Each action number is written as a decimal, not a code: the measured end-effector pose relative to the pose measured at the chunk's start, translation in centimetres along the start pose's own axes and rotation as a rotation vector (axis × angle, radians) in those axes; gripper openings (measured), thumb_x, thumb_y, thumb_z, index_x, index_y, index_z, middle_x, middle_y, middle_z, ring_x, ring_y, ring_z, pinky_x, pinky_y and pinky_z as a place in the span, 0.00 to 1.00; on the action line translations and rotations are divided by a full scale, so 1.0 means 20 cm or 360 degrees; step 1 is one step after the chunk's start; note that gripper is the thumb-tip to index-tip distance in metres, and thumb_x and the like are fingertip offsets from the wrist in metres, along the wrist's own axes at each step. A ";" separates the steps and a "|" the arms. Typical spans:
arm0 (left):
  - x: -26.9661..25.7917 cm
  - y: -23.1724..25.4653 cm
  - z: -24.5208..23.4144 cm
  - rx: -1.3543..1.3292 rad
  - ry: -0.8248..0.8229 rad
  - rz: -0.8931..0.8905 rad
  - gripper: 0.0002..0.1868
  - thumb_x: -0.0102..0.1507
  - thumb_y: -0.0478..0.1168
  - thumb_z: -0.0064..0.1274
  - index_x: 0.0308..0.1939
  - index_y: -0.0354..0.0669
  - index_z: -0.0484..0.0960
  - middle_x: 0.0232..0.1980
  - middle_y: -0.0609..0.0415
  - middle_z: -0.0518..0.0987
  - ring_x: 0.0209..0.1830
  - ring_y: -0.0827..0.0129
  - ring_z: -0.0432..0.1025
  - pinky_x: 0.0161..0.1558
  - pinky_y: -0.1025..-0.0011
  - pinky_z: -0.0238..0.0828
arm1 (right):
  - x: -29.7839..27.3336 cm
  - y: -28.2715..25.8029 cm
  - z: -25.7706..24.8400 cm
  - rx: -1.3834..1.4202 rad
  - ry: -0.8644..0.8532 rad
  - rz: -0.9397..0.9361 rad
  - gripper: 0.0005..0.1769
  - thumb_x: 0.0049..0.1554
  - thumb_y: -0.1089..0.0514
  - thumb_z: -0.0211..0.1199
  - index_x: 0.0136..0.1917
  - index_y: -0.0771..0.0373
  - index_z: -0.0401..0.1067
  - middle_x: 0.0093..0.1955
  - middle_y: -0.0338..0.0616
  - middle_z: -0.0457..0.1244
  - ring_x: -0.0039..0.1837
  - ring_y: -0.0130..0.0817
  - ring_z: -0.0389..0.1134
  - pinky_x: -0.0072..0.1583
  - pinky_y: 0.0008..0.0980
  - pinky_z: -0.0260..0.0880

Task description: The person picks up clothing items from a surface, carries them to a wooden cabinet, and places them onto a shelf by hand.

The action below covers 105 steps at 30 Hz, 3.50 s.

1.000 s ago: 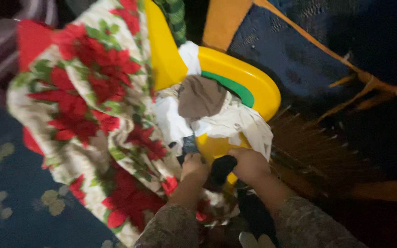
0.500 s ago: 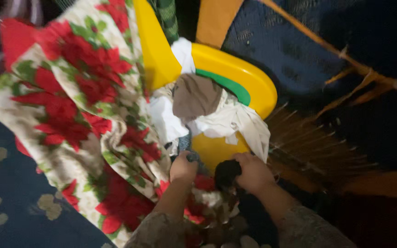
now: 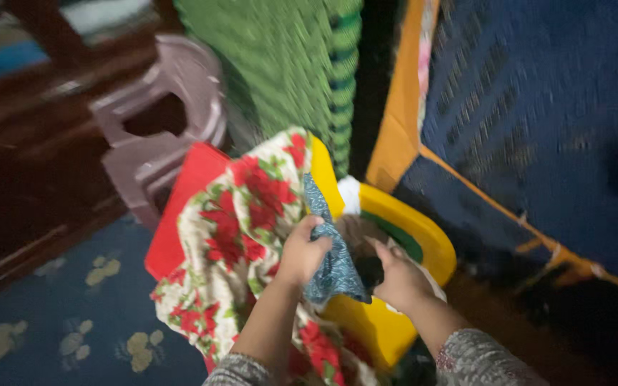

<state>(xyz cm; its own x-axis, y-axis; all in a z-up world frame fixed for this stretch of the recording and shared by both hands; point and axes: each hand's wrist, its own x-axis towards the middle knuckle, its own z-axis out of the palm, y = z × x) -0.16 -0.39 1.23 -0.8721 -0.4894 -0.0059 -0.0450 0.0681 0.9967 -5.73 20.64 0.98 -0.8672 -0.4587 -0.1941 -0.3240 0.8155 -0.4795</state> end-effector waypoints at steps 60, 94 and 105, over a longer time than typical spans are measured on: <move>-2.73 0.07 -2.82 -0.1983 0.2266 -0.0375 0.68 0.53 0.92 0.30 0.81 0.46 0.51 0.82 0.32 0.52 0.80 0.25 0.37 0.65 0.19 0.25 | -1.91 -3.81 1.51 0.1840 -0.2881 -0.0570 0.26 0.60 0.51 0.39 0.56 0.66 0.73 0.57 0.52 0.70 0.59 0.47 0.72 0.62 0.49 0.71; -4.02 -0.30 -4.53 -0.1796 0.2618 0.1589 0.22 0.66 0.43 0.44 0.54 0.28 0.81 0.52 0.38 0.84 0.49 0.50 0.80 0.54 0.53 0.77 | -3.15 -4.93 2.58 0.1894 -0.2744 -0.0369 0.21 0.61 0.49 0.50 0.56 0.65 0.74 0.54 0.47 0.71 0.54 0.43 0.73 0.57 0.44 0.75; -4.32 -0.15 -5.04 -0.1793 0.2739 0.1551 0.21 0.65 0.42 0.44 0.53 0.28 0.81 0.50 0.37 0.84 0.47 0.49 0.80 0.51 0.53 0.78 | -3.44 -5.50 3.07 0.1660 -0.2880 -0.0410 0.22 0.62 0.47 0.51 0.62 0.62 0.72 0.60 0.45 0.69 0.60 0.41 0.70 0.62 0.41 0.70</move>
<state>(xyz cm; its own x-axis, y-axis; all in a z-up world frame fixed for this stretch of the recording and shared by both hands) 124.43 -45.96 6.91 0.6770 -0.7045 -0.2129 0.7327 0.6176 0.2860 112.69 -59.20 14.53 0.6077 -0.7758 -0.1697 0.4910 0.5350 -0.6875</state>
